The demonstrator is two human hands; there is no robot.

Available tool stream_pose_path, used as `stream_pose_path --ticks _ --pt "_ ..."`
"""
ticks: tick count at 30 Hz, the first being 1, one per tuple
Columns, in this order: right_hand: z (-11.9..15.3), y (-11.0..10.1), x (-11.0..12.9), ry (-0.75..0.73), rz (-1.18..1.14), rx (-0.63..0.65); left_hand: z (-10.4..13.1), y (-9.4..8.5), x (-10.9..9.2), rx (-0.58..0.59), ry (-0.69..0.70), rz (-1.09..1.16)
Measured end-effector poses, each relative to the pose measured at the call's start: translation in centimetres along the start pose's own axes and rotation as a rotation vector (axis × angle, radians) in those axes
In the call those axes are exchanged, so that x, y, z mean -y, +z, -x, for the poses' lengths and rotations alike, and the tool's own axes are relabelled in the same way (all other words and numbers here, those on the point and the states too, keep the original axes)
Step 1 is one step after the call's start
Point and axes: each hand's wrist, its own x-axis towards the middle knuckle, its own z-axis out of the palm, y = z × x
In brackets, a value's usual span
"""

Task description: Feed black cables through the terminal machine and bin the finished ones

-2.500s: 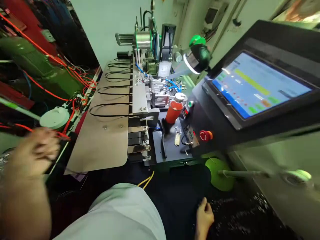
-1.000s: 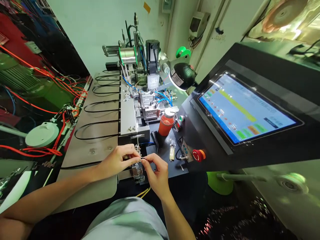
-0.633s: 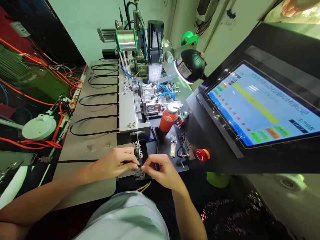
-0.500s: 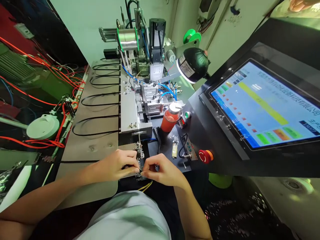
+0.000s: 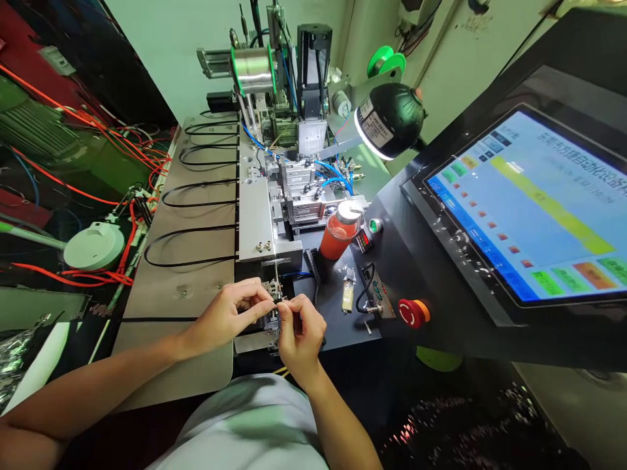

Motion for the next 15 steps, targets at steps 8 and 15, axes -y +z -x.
stream_pose_path --ticks 8,15 --pt "-1.0 -2.7 -1.9 0.276 0.144 0.065 -1.5 -1.0 2.0 0.017 -0.115 -0.358" --pt "0.0 -3.0 -2.9 0.325 0.168 0.053 -1.7 -0.8 1.9 0.054 -0.171 -0.421"
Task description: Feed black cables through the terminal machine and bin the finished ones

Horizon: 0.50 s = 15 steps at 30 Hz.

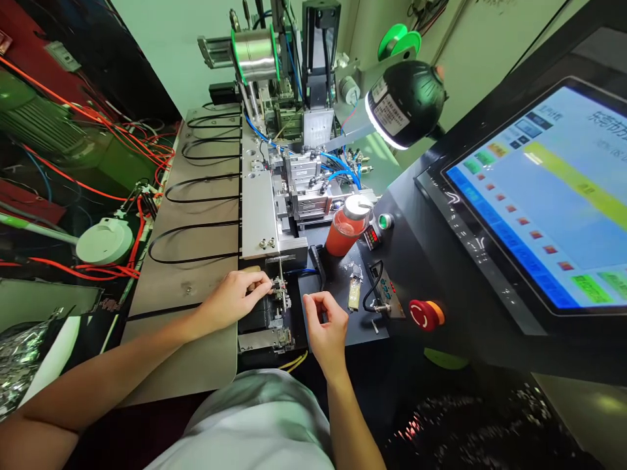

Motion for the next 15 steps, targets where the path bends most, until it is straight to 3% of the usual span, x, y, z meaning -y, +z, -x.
stream_pose_path --ticks 8,15 --pt "-0.3 0.2 -0.1 -0.006 0.006 0.048 -0.2 0.0 -0.5 -0.020 -0.031 -0.069" --pt "-2.5 1.3 0.6 -0.043 -0.052 0.245 -0.6 0.3 -0.8 -0.054 -0.011 -0.114"
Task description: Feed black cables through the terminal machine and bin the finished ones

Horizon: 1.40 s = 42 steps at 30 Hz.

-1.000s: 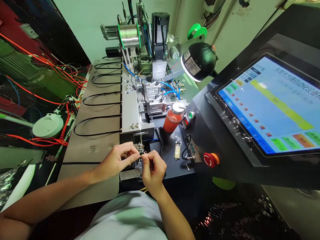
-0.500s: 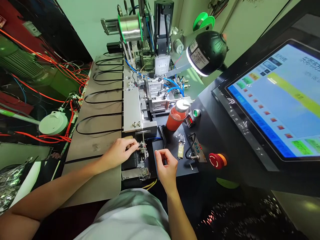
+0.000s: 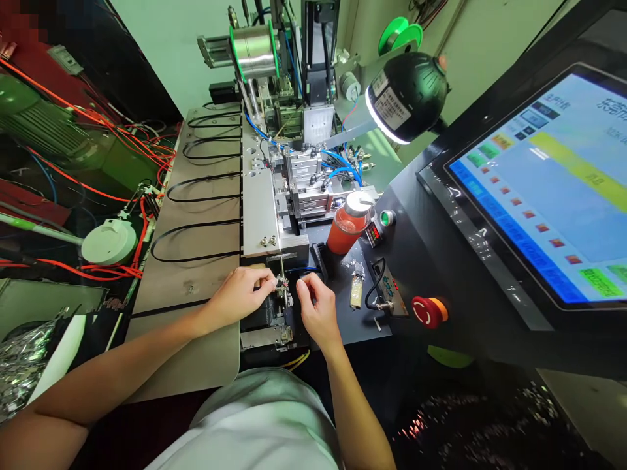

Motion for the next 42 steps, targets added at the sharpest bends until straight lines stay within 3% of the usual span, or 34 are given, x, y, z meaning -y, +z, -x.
stream_pose_path --ticks 5,8,11,14,17,22,25,28,32,36,38,42 --pt "-1.4 1.5 0.1 -0.039 -0.025 0.103 -0.2 0.2 -0.1 0.002 0.014 0.003" --pt "-1.4 2.2 -0.3 -0.075 -0.077 0.063 -0.1 0.3 -0.1 0.004 0.032 -0.035" --pt "-1.2 2.5 -0.7 -0.081 -0.117 0.025 0.5 0.3 0.4 -0.077 0.072 -0.132" --pt "-1.2 2.6 -0.8 -0.067 -0.133 0.019 1.4 0.2 1.2 -0.144 0.201 -0.246" --pt "-1.3 2.6 -0.7 -0.060 -0.158 0.027 1.9 0.2 1.5 -0.138 0.350 -0.423" --pt "-1.4 2.8 -1.0 -0.045 -0.217 0.017 2.0 0.2 0.5 -0.019 0.502 -0.598" --pt "-1.3 2.5 -1.2 -0.024 -0.200 0.030 2.0 -0.2 0.3 0.037 0.476 -0.571" --pt "-1.0 1.6 -0.8 -0.069 -0.035 -0.036 1.9 -0.6 0.9 -0.002 0.401 -0.458" --pt "-0.5 0.7 0.1 -0.292 0.223 -0.078 1.9 -0.9 1.5 -0.023 0.221 -0.402" --pt "-0.1 0.7 0.4 -0.452 0.363 -0.029 1.8 -0.7 1.4 0.008 0.196 -0.475" --pt "0.1 0.5 0.2 -0.459 0.406 -0.082 1.7 -0.7 1.4 0.005 0.202 -0.484" --pt "0.7 -0.8 0.6 -0.477 0.449 -0.304 1.9 -0.8 1.5 -0.002 0.211 -0.493"
